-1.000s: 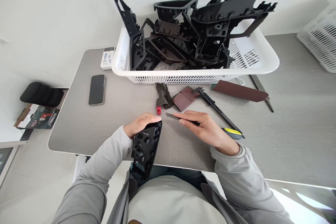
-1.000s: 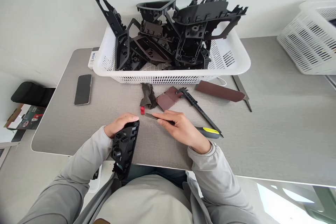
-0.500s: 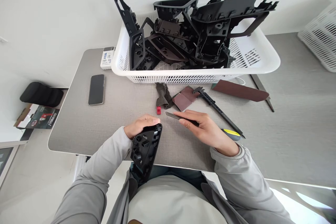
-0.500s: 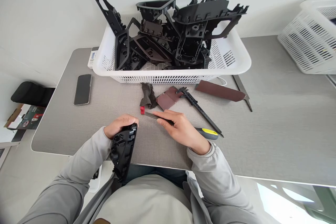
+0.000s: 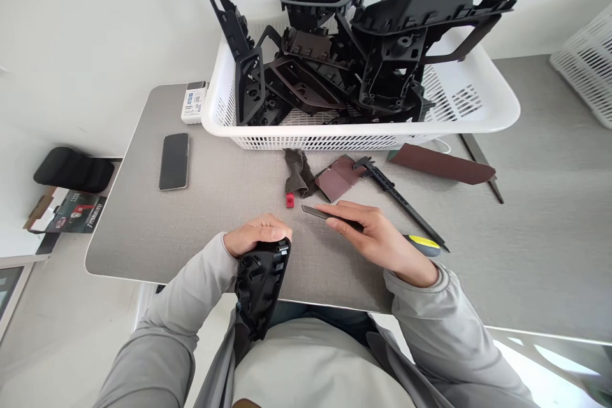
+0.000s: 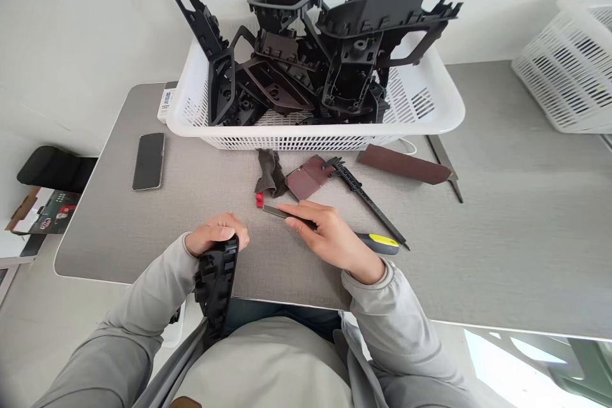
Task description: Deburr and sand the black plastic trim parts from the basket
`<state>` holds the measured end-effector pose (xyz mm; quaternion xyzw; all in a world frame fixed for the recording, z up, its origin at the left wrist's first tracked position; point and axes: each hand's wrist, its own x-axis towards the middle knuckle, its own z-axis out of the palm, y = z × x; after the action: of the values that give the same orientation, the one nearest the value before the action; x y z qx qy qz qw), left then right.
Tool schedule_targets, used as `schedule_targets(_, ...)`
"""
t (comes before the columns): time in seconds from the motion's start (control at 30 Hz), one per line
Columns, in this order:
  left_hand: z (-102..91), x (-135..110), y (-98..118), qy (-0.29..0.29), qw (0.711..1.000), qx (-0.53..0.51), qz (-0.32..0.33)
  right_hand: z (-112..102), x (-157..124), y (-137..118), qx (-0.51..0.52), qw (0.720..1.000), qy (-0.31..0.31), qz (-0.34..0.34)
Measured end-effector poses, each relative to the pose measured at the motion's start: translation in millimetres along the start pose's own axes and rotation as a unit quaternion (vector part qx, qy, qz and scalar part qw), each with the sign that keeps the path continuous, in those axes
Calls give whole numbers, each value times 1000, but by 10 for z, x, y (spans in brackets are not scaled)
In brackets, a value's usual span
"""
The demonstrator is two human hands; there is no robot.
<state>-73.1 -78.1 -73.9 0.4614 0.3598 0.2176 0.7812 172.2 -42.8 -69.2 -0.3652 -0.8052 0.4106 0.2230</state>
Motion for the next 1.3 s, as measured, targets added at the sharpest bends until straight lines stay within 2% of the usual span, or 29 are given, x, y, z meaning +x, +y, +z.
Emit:
schedule_targets(0.23, -20, -35, -20, -17, 1000, -6, -6, 6, -3, 23, 0, 1000, -5, 2)
schedule_targets(0.43, -13, -37, -12, -28, 999, -15, 27, 12, -11, 30, 0, 1000, -1, 3)
schedule_targets(0.57, -9, -26, -12, -26, 999, -12, 18, 9, -16, 41, -4, 1000, 0, -4)
schedule_targets(0.77, -20, 1, -27, -78, 992, -33, 91, 20, -15, 56, -9, 1000, 11, -22)
schedule_targets(1.3, -24, 5, 33, -54, 997, 31, 55, 40, -12, 62, -10, 999, 20, -33)
